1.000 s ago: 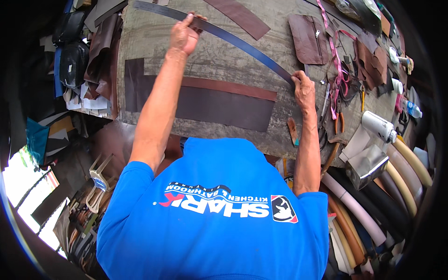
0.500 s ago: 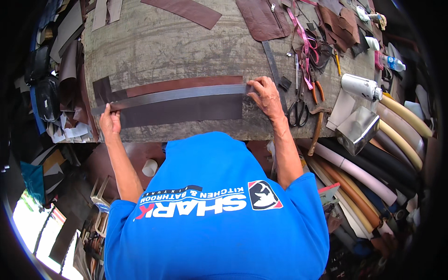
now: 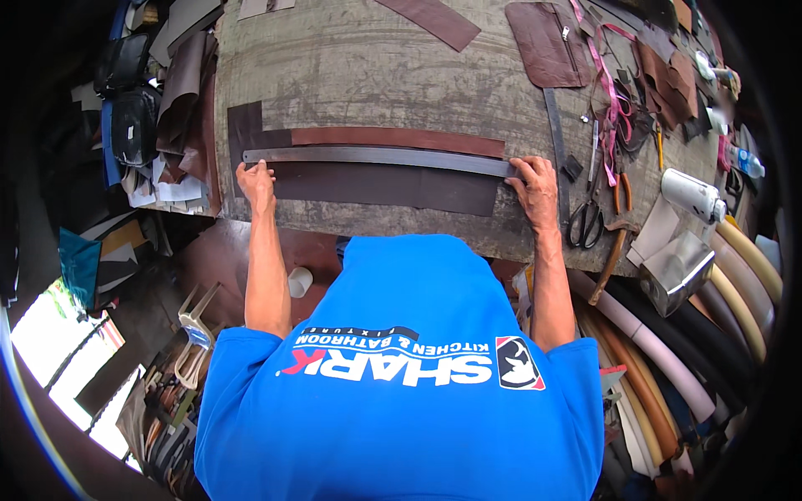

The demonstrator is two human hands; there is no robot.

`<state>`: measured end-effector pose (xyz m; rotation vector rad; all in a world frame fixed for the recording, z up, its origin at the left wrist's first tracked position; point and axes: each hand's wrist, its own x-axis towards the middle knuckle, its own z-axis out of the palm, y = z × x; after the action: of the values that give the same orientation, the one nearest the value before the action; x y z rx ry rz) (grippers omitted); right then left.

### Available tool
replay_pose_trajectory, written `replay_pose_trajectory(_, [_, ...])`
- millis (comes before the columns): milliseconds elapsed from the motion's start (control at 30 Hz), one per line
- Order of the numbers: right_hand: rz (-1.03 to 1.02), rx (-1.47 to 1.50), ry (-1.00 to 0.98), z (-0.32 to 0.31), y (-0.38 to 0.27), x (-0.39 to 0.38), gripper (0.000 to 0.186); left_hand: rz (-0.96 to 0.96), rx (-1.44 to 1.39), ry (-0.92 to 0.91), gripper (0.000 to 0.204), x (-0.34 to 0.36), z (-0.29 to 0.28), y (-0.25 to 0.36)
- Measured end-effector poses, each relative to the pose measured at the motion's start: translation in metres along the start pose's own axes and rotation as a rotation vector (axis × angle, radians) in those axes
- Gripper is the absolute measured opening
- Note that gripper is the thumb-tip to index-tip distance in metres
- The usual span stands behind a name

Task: Measure and cut strips of leather on a workshop table.

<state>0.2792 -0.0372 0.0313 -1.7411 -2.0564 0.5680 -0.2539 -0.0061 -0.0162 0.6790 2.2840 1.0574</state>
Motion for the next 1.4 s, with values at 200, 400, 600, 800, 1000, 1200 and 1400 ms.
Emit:
replay_pose_trajectory(200, [0.032,0.007,-0.017,0.003,-0.002,0.0,0.04,0.505,0.691,0.103,0.049,-0.034,0.01,0.009])
replay_pose_trajectory(400, [0.023,0.006,-0.041,0.002,-0.008,0.001,0.042,0.559,0.631,0.194,0.053,-0.041,0.029,-0.018])
replay_pose_trajectory(600, [0.008,-0.052,-0.003,0.003,-0.009,-0.003,0.041,0.514,0.643,0.189,0.056,-0.043,0.032,-0.022])
replay_pose_trajectory(800, [-0.012,-0.09,-0.009,0.005,-0.003,-0.003,0.036,0.495,0.734,0.152,0.057,-0.047,0.033,-0.017])
replay_pose_trajectory(1000, [-0.033,-0.113,-0.009,0.0,-0.003,-0.001,0.031,0.54,0.745,0.184,0.055,-0.046,0.038,-0.021])
replay_pose_trajectory(1200, [-0.055,-0.116,0.035,0.008,0.002,0.0,0.033,0.566,0.75,0.201,0.057,-0.043,0.033,-0.021])
replay_pose_trajectory(1400, [-0.047,-0.116,0.04,0.009,0.002,-0.001,0.032,0.585,0.804,0.216,0.058,-0.033,0.033,-0.029])
